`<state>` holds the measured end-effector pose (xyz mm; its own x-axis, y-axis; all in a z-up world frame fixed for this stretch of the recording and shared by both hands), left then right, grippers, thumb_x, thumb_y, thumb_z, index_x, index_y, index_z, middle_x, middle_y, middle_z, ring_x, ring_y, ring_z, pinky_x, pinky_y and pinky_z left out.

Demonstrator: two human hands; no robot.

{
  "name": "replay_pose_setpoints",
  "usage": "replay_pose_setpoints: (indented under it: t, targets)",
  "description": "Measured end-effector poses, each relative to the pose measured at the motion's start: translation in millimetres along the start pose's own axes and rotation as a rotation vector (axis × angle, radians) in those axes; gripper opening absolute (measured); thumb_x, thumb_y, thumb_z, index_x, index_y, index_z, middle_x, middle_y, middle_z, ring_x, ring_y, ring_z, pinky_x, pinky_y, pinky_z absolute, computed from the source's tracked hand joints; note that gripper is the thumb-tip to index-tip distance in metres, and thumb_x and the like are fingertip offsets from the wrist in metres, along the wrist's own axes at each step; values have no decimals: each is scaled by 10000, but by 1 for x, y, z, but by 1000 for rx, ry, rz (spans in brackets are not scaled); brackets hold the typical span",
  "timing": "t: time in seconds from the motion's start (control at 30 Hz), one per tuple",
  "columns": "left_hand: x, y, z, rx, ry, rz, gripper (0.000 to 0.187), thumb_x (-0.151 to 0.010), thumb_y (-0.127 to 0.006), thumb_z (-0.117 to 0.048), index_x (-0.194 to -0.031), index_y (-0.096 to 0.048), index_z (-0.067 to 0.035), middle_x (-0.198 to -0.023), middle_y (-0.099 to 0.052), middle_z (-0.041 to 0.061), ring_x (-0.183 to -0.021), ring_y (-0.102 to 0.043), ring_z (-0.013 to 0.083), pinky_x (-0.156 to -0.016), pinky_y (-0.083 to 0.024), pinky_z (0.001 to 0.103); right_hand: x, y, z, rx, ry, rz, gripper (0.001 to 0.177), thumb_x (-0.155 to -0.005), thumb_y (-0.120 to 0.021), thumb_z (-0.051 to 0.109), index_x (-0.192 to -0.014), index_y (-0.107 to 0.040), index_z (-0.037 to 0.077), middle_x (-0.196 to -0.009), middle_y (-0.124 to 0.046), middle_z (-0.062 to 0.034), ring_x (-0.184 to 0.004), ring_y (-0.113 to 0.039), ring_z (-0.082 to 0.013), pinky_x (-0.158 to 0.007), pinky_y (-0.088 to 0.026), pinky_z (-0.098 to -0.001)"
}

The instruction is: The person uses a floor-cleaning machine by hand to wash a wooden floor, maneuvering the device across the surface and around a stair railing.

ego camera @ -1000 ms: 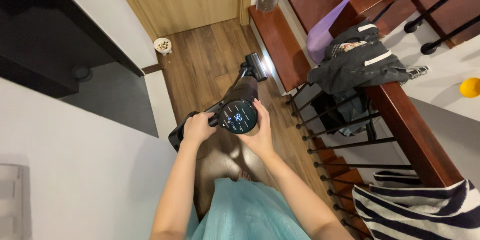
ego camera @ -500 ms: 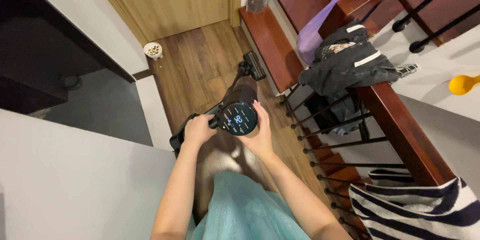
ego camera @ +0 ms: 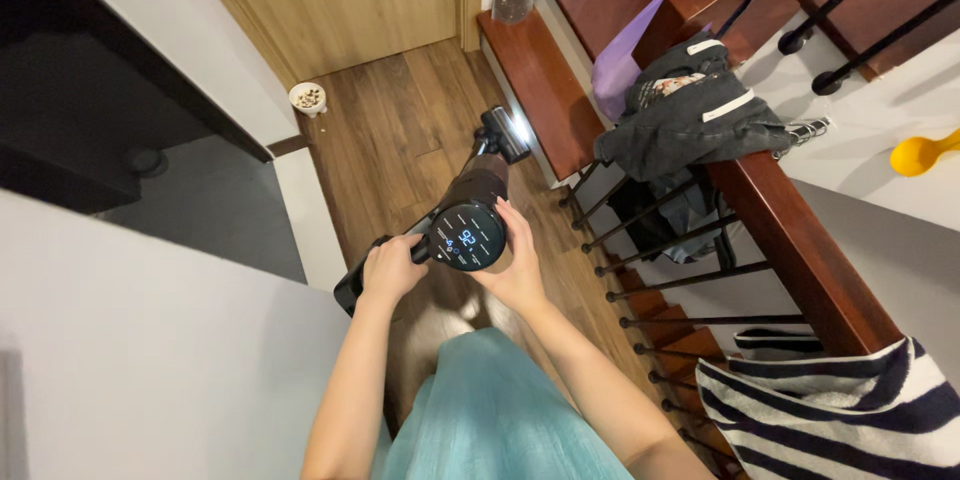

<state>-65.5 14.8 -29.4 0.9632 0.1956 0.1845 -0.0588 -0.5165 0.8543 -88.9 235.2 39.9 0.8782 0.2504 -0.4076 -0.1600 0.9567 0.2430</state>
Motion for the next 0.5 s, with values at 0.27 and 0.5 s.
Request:
replay_pose_setpoints:
  t: [0.27, 0.5]
  targets:
    - [67, 32, -1, 10, 125, 31, 397, -766, -792, -366, -1131, -777, -210, -1019, -762, 157, -1030, -700, 360, -927, -553, 469, 25, -12, 44, 54, 25, 79, 1009, -637, -978, 145, -1491, -446, 66, -1586, -431, -157, -1513, -404, -340, -1221, -406, -441]
    - [129, 45, 2, 50, 260, 51, 431, -746, -785, -340, -1170, -776, -261, -1037, -757, 170, -1050, -698, 367, -934, -557, 473, 58, -10, 77, 3, 10, 135, 1027, -626, -981, 149, -1500, -447, 76, -1593, -433, -140, -1505, -422, -321, -1211, -419, -421]
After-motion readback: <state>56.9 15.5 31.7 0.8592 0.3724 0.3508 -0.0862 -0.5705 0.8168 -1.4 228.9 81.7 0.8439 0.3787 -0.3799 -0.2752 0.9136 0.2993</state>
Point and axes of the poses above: each hand's wrist, its own x-axis away from the middle knuckle, its own y-axis out of the back of the hand, z = x × y, the point moved 6 cm from there along -x, towards the middle knuckle
